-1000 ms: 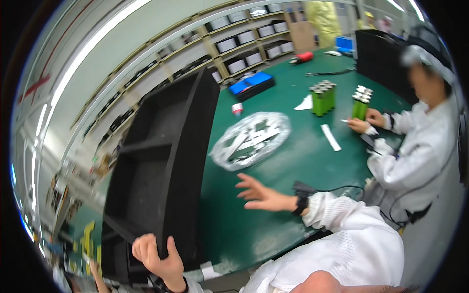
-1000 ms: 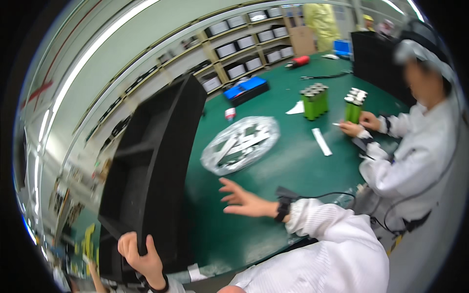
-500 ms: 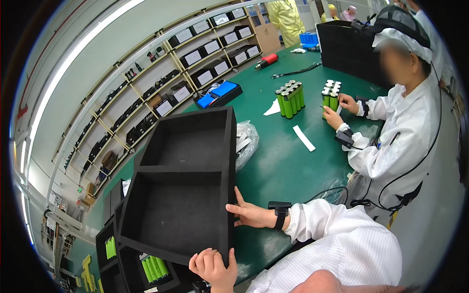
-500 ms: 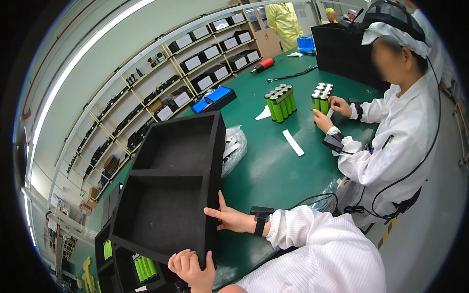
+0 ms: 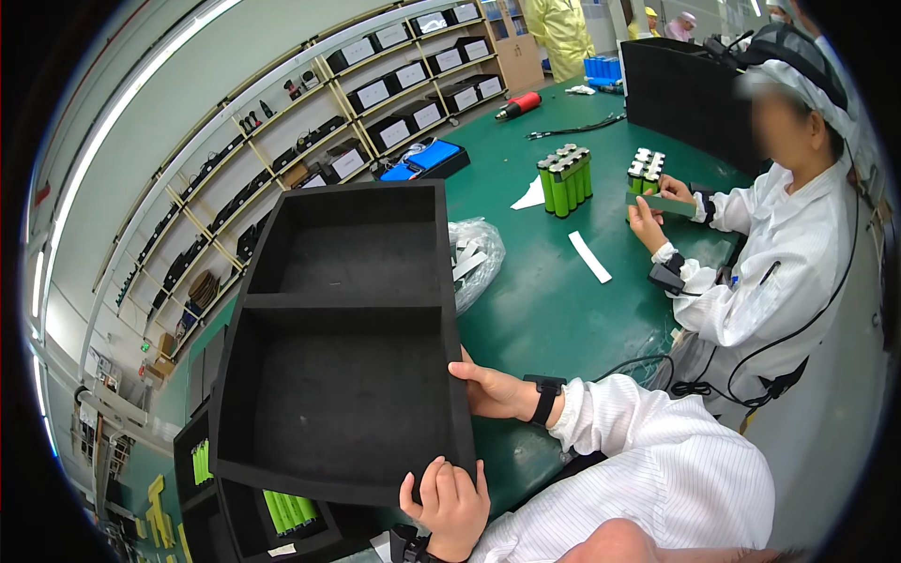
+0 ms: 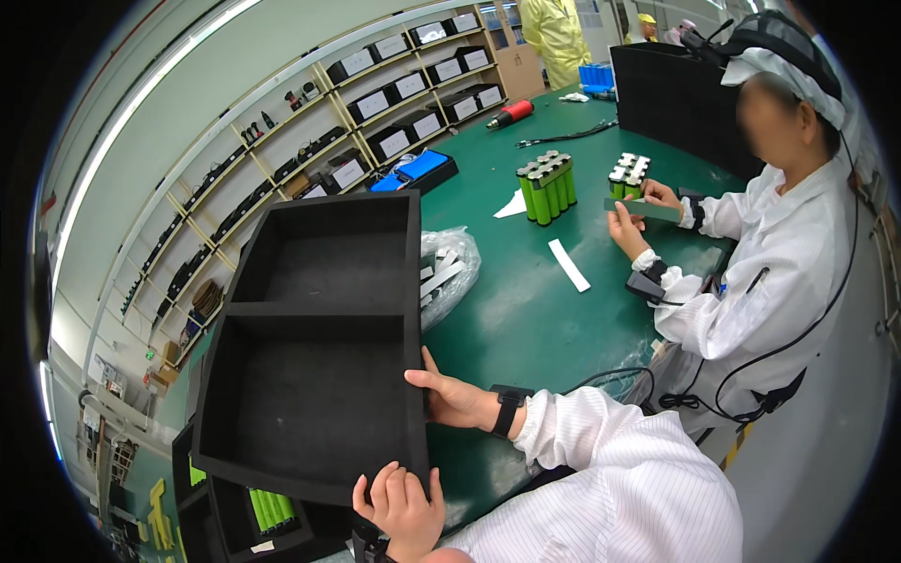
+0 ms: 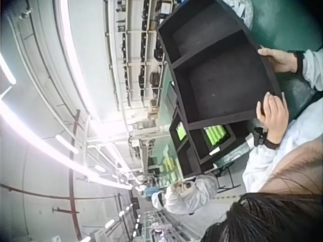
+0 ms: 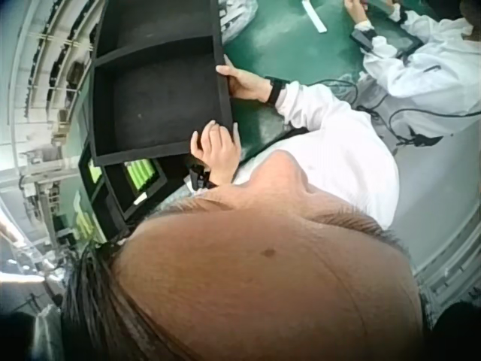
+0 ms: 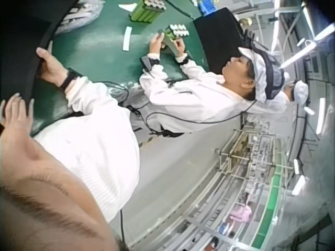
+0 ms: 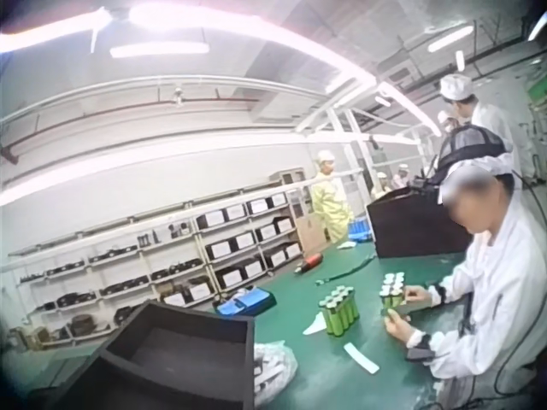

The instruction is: Assembling lithium-ion battery packs into foam trays and applying adhesive strips.

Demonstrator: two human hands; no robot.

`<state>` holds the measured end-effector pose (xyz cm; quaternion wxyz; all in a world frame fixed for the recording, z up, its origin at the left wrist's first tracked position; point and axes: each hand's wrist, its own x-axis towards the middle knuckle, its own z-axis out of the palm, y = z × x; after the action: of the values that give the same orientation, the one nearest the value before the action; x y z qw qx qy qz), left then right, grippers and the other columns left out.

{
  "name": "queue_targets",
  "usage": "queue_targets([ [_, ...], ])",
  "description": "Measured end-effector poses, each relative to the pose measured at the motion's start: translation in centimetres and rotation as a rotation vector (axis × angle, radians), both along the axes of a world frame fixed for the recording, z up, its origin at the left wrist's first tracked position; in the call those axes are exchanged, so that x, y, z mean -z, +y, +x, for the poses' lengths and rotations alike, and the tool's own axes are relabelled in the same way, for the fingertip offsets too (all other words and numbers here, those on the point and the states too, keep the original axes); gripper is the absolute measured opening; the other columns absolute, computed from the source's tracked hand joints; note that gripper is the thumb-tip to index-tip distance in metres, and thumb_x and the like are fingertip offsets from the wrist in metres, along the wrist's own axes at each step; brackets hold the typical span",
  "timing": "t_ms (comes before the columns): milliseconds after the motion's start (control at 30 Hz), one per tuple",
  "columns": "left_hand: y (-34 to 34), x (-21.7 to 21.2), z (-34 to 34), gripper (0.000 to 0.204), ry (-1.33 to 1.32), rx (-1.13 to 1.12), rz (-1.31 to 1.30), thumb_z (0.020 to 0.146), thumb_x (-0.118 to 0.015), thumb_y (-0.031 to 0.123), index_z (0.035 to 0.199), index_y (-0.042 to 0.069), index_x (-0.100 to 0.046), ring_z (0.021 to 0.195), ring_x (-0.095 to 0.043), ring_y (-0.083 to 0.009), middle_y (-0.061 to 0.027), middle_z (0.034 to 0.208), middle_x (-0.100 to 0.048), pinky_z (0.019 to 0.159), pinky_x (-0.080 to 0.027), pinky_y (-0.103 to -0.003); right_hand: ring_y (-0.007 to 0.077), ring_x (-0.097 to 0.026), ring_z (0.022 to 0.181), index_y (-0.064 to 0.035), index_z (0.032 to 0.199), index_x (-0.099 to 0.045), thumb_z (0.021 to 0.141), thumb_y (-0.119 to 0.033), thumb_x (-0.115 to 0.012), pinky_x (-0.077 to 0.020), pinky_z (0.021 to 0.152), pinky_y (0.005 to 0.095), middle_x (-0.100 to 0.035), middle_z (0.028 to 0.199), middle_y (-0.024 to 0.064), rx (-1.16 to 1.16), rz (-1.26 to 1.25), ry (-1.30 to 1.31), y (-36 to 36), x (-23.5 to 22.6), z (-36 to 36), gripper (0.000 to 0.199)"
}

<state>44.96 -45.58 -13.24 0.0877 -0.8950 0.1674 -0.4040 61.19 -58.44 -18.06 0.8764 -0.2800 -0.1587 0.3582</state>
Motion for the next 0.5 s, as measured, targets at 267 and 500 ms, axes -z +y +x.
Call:
queue_targets([
  [267,0.2,1.9,1.0,0.026,0.09,0.008,-0.133,0.08,-0.065,0.028,0.078,0.003,-0.061,0.105,-0.056,-0.0247,-0.0065,0.09,-0.06,0.107,-0.023,-0.051,0.0244,-0.035,0.13,-0.0283,0.149,-0.009,0.084,-0.032,-0.068,-0.0319,0.104,0.0499,-0.033,0.142,0.0036,0.227,0.064,0.004,-0.6,-0.2,0.7,0.088],
  [500,2.9,-0.2,1.1,0.047,0.131,0.003,-0.418,0.098,-0.041,0.037,0.128,0.003,-0.052,0.139,-0.022,-0.0421,-0.0238,0.145,-0.034,0.113,-0.012,-0.053,0.0246,-0.059,0.109,-0.0032,0.122,-0.055,0.083,-0.032,-0.069,-0.0456,0.097,0.0417,-0.062,0.12,0.0112,0.312,0.125,0.116,-2.3,0.3,2.5,0.05],
])
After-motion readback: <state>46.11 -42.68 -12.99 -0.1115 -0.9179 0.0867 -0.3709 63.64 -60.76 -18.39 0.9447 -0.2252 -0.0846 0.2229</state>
